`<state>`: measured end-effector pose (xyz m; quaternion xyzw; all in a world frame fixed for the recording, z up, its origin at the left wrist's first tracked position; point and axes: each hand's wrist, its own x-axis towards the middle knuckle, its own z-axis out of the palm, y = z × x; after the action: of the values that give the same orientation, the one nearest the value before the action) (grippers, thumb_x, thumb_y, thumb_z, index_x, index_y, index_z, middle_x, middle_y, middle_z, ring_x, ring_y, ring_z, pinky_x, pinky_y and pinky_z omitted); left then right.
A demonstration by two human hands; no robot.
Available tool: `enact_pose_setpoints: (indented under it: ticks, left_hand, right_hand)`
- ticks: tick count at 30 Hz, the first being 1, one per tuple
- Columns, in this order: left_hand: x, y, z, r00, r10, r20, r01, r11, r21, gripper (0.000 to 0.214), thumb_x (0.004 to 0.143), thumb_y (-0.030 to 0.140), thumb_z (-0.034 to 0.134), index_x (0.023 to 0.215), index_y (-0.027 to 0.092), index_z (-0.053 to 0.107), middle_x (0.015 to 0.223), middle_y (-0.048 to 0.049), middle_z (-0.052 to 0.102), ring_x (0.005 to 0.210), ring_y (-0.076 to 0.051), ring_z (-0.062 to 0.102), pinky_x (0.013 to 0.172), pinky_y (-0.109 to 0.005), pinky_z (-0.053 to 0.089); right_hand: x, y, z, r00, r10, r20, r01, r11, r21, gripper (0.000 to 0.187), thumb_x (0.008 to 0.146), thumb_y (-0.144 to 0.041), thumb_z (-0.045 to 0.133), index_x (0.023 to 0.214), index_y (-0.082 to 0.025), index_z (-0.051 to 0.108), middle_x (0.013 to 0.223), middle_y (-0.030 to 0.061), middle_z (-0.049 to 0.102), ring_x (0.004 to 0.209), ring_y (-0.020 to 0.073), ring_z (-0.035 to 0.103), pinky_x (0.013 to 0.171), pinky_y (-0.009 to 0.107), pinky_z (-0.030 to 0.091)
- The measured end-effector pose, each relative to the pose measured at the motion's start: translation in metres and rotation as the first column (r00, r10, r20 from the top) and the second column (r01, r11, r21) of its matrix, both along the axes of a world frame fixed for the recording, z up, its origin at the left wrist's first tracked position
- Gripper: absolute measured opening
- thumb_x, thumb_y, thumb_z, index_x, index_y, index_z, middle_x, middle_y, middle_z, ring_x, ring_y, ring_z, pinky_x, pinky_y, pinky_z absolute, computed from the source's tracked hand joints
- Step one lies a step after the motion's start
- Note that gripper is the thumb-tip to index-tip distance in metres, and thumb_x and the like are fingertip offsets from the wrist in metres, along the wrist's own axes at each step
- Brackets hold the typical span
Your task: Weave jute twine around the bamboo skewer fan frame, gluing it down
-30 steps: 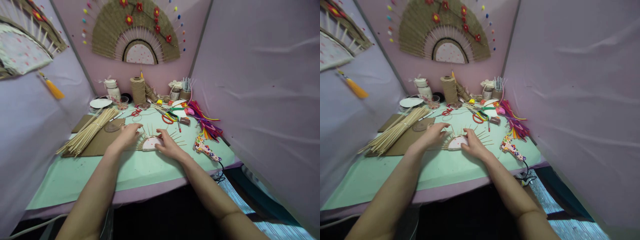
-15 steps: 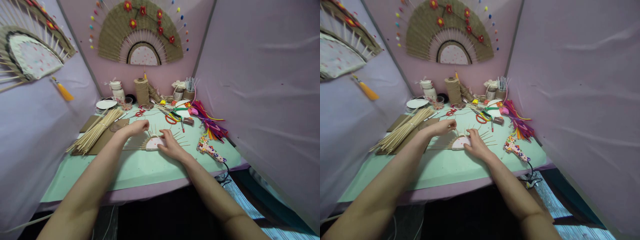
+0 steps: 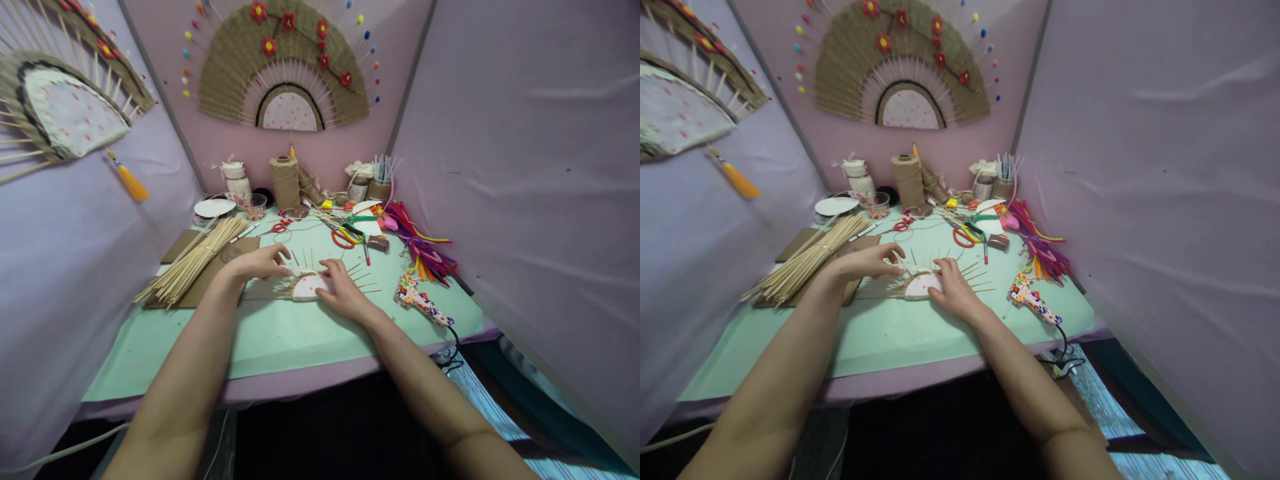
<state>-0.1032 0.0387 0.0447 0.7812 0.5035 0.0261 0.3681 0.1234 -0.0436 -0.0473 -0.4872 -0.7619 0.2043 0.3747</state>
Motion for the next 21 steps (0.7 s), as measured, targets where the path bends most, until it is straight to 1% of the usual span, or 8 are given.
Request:
enact_pose_setpoints:
  ticks: [3,5,7,10,13,16,18,21]
  left_hand:
    - [-0.004,-0.005,0.000,0.996,-0.034,-0.087,0.048,0.985,0.167,0.053,0.061,0.036,0.069,0.111,0.022,0.056,0.113,-0.0059,0.061,0.080,-0.017,0.060,0.069,-0.026,0.045]
    - [-0.005,-0.008,-0.001,0.991,-0.023,-0.135,0.060,0.960,0.273,0.048,0.062,0.032,0.067,0.108,0.021,0.059,0.109,-0.0056,0.063,0.086,-0.019,0.060,0.075,-0.027,0.045]
    - [-0.006,-0.011,-0.001,0.988,0.017,-0.151,0.034,0.942,0.334,0.042,0.065,0.032,0.064,0.106,0.021,0.060,0.101,-0.0046,0.065,0.085,-0.020,0.061,0.075,-0.028,0.045]
    - [-0.017,-0.017,0.009,0.993,0.050,-0.109,-0.016,0.955,0.295,0.041,0.071,0.038,0.060,0.108,0.020,0.057,0.089,-0.0027,0.065,0.070,-0.017,0.060,0.064,-0.027,0.044]
    - [-0.039,-0.024,0.027,0.999,0.022,-0.049,-0.014,0.988,0.157,0.047,0.075,0.045,0.057,0.114,0.020,0.053,0.073,0.0010,0.061,0.051,-0.013,0.053,0.052,-0.025,0.040]
    - [-0.064,-0.035,0.040,0.994,0.089,-0.065,-0.079,0.986,0.146,0.050,0.072,0.050,0.059,0.113,0.022,0.054,0.070,0.0020,0.061,0.050,-0.013,0.053,0.049,-0.025,0.038]
    - [-0.076,-0.042,0.040,0.981,0.137,-0.139,-0.121,0.986,0.118,0.050,0.068,0.050,0.060,0.109,0.021,0.057,0.067,0.0018,0.062,0.053,-0.015,0.056,0.050,-0.025,0.039]
    - [-0.080,-0.052,0.029,0.943,0.170,-0.285,-0.146,0.984,0.106,0.043,0.065,0.047,0.062,0.099,0.021,0.062,0.070,-0.0001,0.067,0.062,-0.019,0.062,0.055,-0.026,0.042]
  right_hand:
    - [0.001,0.000,0.001,1.000,0.004,0.009,-0.004,1.000,-0.003,0.058,0.081,-0.022,0.058,0.135,-0.019,0.035,0.132,0.0135,0.039,0.108,0.0205,0.055,0.103,0.042,0.044]
    - [0.001,0.000,0.001,1.000,0.007,0.015,-0.007,1.000,-0.001,0.058,0.082,-0.022,0.058,0.135,-0.018,0.035,0.133,0.0135,0.038,0.109,0.0203,0.055,0.103,0.041,0.044]
    - [0.001,-0.001,0.001,1.000,0.011,0.017,-0.011,1.000,0.001,0.057,0.082,-0.022,0.058,0.135,-0.019,0.036,0.132,0.0132,0.038,0.108,0.0201,0.055,0.103,0.041,0.044]
    - [0.002,-0.001,0.001,1.000,0.010,0.014,-0.010,1.000,-0.005,0.056,0.083,-0.023,0.058,0.134,-0.020,0.036,0.132,0.0130,0.039,0.108,0.0199,0.056,0.102,0.041,0.044]
    - [0.002,-0.002,0.002,1.000,0.004,0.017,-0.004,1.000,-0.019,0.055,0.083,-0.024,0.057,0.134,-0.019,0.037,0.133,0.0133,0.038,0.109,0.0202,0.056,0.103,0.041,0.044]
    - [0.001,-0.002,0.003,1.000,0.004,0.023,-0.003,1.000,-0.026,0.054,0.083,-0.024,0.058,0.133,-0.019,0.038,0.133,0.0135,0.039,0.109,0.0202,0.056,0.102,0.041,0.044]
    - [0.001,-0.002,0.003,1.000,0.003,0.026,-0.003,1.000,-0.021,0.053,0.083,-0.024,0.058,0.132,-0.019,0.039,0.132,0.0132,0.039,0.109,0.0202,0.056,0.102,0.041,0.044]
    - [0.001,-0.002,0.003,0.999,0.004,0.034,-0.003,1.000,-0.020,0.052,0.083,-0.024,0.058,0.132,-0.019,0.040,0.132,0.0130,0.039,0.109,0.0203,0.056,0.102,0.041,0.044]
